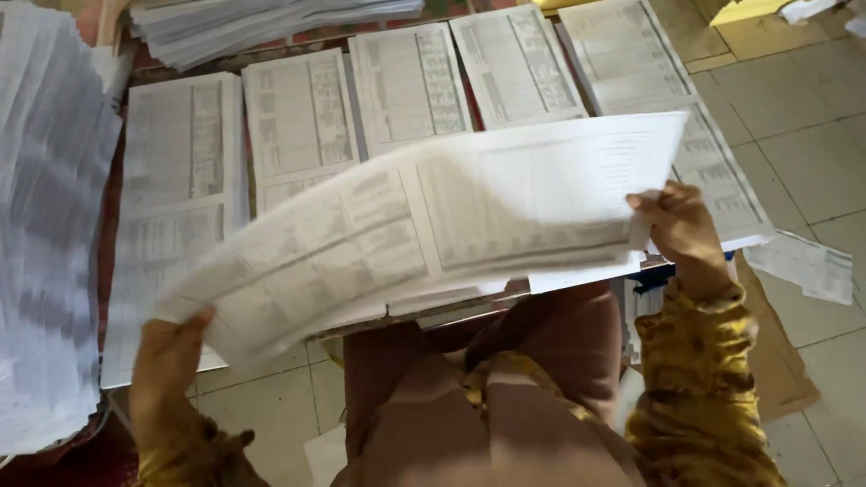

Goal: Folding printed sheets of paper and organizing them into stacks.

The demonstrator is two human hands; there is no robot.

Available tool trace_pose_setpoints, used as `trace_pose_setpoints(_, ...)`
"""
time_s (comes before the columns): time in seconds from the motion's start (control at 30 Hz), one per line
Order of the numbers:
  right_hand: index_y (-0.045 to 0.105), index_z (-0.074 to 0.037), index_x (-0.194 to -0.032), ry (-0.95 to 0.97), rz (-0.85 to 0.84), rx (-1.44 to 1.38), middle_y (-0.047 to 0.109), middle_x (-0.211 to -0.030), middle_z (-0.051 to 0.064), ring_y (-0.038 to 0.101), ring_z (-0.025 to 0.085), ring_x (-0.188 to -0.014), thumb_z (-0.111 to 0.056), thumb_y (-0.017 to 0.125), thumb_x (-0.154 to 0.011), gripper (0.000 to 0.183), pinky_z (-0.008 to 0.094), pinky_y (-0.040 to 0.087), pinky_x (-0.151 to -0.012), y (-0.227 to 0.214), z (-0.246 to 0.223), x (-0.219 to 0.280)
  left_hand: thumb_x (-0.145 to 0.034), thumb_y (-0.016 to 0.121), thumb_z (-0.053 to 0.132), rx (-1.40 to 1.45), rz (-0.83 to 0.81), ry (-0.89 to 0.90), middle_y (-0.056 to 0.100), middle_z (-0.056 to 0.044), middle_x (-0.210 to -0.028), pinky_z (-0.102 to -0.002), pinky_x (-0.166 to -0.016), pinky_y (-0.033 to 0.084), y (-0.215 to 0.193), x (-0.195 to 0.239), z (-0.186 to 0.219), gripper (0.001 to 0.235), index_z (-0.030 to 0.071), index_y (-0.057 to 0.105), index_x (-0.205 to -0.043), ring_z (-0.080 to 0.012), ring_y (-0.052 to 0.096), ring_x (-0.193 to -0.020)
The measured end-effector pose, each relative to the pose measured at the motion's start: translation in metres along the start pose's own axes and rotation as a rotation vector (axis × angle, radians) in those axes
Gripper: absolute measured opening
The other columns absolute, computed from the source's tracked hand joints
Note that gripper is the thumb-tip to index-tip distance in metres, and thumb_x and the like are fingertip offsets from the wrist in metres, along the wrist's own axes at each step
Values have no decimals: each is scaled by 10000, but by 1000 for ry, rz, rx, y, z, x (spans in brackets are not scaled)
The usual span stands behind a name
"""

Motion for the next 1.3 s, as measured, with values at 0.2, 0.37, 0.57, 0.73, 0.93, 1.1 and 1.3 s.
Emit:
trace_pose_setpoints(0.2, 684, -125, -1261, -215, 122, -69, 571, -1561, 104, 571, 272, -1496, 70, 624, -984, 344, 380, 603, -1177, 6, -36, 30, -1046, 642, 94, 532, -11, 672, 682, -69, -1304, -386, -1179, 545, 6, -24, 30, 290, 68, 655, -1335, -214, 645, -1265)
trace_pose_setpoints(0.37, 754, -10, -1051, 108, 297, 205, 750, -1000, 157, 684, 225, -958, 7, 743, -927, 125, 384, 607, -834, 11, 32, 46, -1009, 728, 232, 274, 104, 308, 604, -92, -652, -340, -530, 395, 54, -11, 38, 350, 20, 683, -734, -202, 546, -572)
trace_pose_setpoints(0.57, 732, 60, -1094, 95, 333, 373, 729, -867, 206, 688, 255, -794, -44, 742, -999, 141, 441, 554, -766, 24, 9, 29, -1112, 642, 164, 361, 117, 510, 666, -252, -976, -537, -856, 478, 59, -47, 16, 301, -87, 689, -1272, -280, 574, -914)
trace_pose_setpoints(0.73, 698, 45, -1150, 169, 357, 577, 717, -855, 237, 706, 316, -743, -84, 805, -972, 244, 449, 555, -725, 17, 20, 12, -1113, 652, 143, 304, 66, 429, 666, -235, -1059, -576, -875, 503, 46, -31, 66, 316, -48, 654, -1365, -313, 607, -938)
trace_pose_setpoints(0.93, 577, -3, -1458, 585, 245, 808, 659, -1263, 379, 620, 480, -1231, -72, 807, -865, 640, 560, 529, -1015, -11, 134, 16, -972, 672, 159, 234, -130, -12, 443, -518, -1391, -796, -1019, 341, 107, -96, -23, 781, -181, 295, -1565, -649, 465, -1294)
trace_pose_setpoints(1.1, 670, -82, -1398, 634, 248, 877, 721, -1211, 289, 671, 417, -1187, -206, 799, -907, 522, 511, 561, -986, -16, 148, 16, -1006, 748, 234, 286, -107, 64, 585, -271, -1122, -599, -846, 483, 115, -105, -40, 652, -161, 476, -1449, -386, 597, -1012)
trace_pose_setpoints(1.3, 729, -121, -1347, 601, 194, 891, 782, -1007, 200, 744, 377, -996, -228, 736, -942, 420, 487, 591, -863, -26, 178, 6, -1043, 634, 230, 271, -245, 23, 542, -417, -1367, -708, -1035, 397, 121, -60, 5, 665, -154, 406, -1537, -516, 542, -1244)
Point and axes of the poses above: each hand's wrist, its own x-axis away from the middle knuckle, its own y-axis out of the palm, z = x × y, the point moved 9 cm from there along -x, towards the middle knuckle
